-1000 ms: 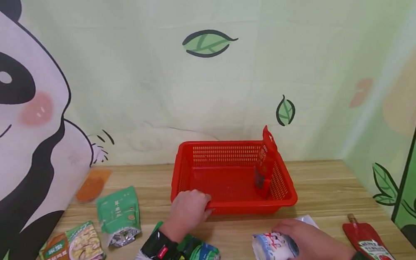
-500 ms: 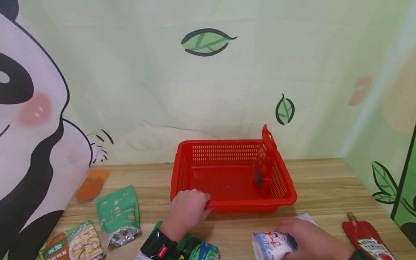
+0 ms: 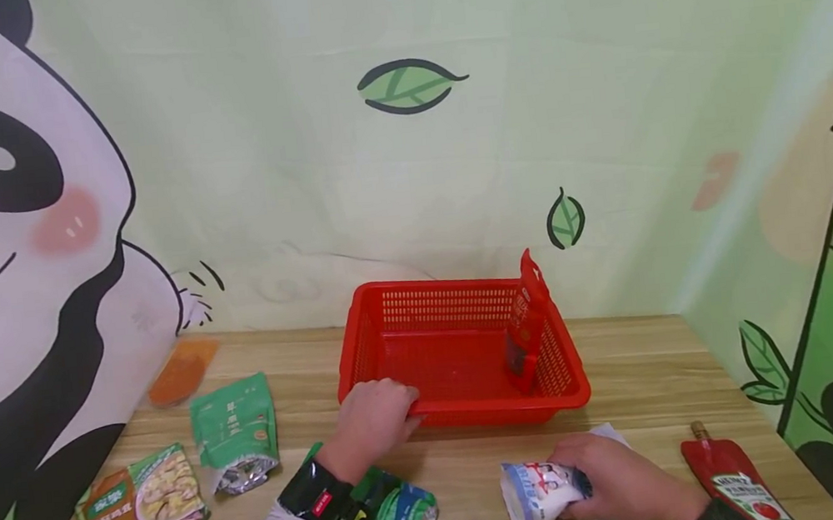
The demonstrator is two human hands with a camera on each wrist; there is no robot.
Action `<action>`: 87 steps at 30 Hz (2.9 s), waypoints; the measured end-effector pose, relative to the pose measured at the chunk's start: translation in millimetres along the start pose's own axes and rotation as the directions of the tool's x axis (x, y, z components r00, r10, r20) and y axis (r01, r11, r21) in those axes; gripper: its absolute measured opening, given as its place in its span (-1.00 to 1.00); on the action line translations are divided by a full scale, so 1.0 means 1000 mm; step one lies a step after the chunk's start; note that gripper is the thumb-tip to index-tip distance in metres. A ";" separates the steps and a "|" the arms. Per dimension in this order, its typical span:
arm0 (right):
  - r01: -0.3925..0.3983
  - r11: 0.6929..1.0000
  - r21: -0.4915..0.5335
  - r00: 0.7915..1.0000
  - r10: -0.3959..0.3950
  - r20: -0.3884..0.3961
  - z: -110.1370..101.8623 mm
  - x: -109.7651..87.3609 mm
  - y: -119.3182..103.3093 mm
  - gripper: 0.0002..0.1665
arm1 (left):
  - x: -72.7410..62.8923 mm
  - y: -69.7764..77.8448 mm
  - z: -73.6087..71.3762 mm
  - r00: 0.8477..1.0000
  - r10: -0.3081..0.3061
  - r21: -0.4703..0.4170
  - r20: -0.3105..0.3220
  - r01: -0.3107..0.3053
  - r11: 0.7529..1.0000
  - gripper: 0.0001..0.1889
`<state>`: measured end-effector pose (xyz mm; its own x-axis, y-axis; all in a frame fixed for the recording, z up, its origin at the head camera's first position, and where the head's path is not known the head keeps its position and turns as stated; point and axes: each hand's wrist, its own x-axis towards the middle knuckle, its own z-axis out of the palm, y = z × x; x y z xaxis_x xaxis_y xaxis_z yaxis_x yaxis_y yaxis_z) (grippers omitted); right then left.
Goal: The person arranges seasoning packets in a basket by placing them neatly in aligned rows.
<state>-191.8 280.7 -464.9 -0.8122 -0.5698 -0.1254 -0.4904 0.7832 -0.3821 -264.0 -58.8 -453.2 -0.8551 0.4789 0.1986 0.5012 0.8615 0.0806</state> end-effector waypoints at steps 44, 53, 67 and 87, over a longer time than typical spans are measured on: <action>0.092 0.961 -0.262 0.933 -0.175 -0.315 -0.034 0.000 -0.067 -0.41 | -0.052 0.078 -0.029 0.976 -0.031 -0.870 0.214 0.205 0.449 -0.36; 0.119 0.946 -0.302 0.901 -0.231 -0.367 -0.036 -0.002 -0.074 -0.40 | -0.055 0.095 -0.018 0.906 -0.039 -0.907 0.421 0.419 -0.052 -0.49; 0.171 0.932 -0.319 0.897 -0.281 -0.340 -0.033 0.001 -0.079 -0.41 | -0.054 0.103 -0.009 0.868 -0.098 -0.872 0.487 0.488 -0.014 -0.44; 0.118 0.947 -0.300 0.916 -0.220 -0.336 -0.037 -0.003 -0.081 -0.21 | -0.054 0.105 -0.010 0.905 -0.138 -0.915 0.403 0.395 -0.080 -0.53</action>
<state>-161.6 228.2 -400.2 -0.7418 -0.6108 0.2770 -0.6547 0.7489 -0.1020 -163.4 4.1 -445.6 -0.8962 0.3823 -0.2250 -0.2568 -0.0335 0.9659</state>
